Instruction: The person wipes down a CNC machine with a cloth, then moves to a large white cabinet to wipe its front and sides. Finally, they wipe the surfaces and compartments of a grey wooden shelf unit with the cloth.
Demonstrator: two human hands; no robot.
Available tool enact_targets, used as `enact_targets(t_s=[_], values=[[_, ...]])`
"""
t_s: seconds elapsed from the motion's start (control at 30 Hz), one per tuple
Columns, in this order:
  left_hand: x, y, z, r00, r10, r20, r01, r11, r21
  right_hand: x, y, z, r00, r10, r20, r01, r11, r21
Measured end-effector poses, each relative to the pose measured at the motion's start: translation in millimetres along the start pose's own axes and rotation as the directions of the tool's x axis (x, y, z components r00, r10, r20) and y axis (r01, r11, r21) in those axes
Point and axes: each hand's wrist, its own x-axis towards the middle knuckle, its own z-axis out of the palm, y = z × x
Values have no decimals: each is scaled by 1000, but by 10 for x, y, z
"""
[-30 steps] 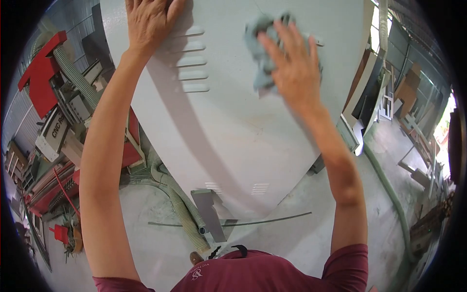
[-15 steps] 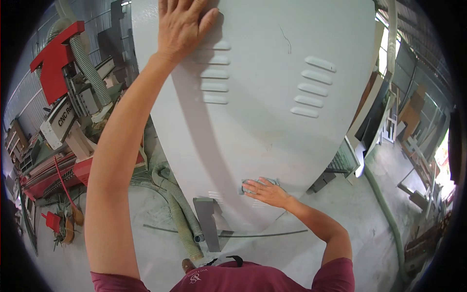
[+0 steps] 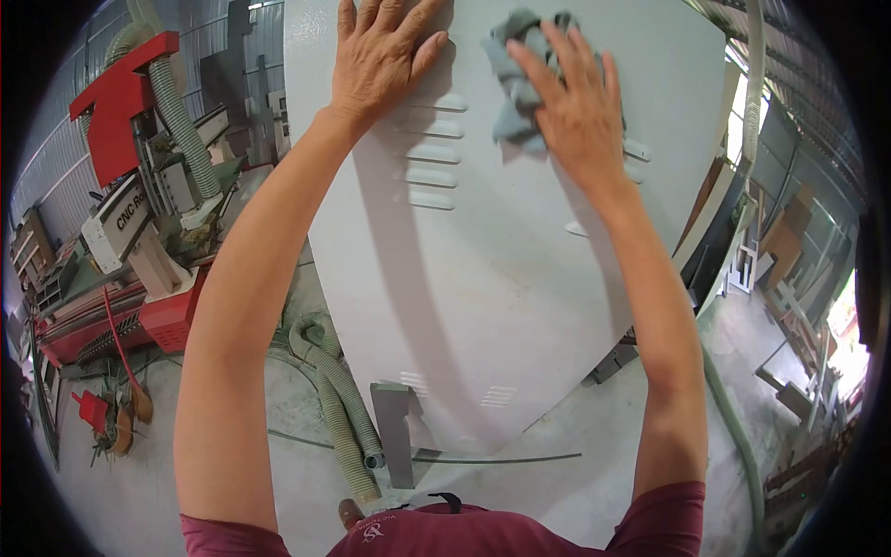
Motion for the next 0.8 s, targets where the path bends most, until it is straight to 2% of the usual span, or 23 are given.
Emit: enact_targets(t_s=[0.17,0.2,0.23,0.33,0.4,0.47,0.5,0.53,0.6,0.7,0.77,0.8], values=[[-10,-46,8,999,17,-37,-17,1000,-2,359,-161,23,998,46,30,-44,996,-75],[-15,-70,0,999,6,-52,-10,996,-84,344,-212,34,997,67,30,-64,995,-83],[-20,-92,-5,998,-8,-68,-3,986,-164,282,-261,69,997,64,32,-61,995,-78],[-84,-117,4,993,-9,-120,-13,983,-183,-120,-500,212,998,64,-6,-64,998,27],[-159,-119,-20,991,-13,-130,-10,984,-179,-474,-682,220,997,16,81,-17,1000,5],[-237,-115,-43,992,-24,-127,-5,975,-221,-942,-927,138,966,-105,238,98,994,41],[-268,-124,-29,993,-26,-117,0,976,-219,-1222,-1053,104,923,-194,331,139,973,182],[-311,-132,-12,992,-27,-122,0,976,-217,-1498,-1165,79,866,-291,407,162,932,323],[-408,-148,-6,985,-14,-174,-32,965,-259,-1919,-1244,57,674,-619,404,408,767,494],[-626,-136,-131,994,-13,-109,-10,979,-203,-1817,-1014,62,690,-618,378,386,755,529],[-848,-168,-183,1000,-9,-14,7,984,-179,-1251,-746,28,821,-440,365,321,883,342],[-969,-178,-239,1000,-19,-12,16,985,-173,-944,-593,45,896,-320,309,253,938,238]])
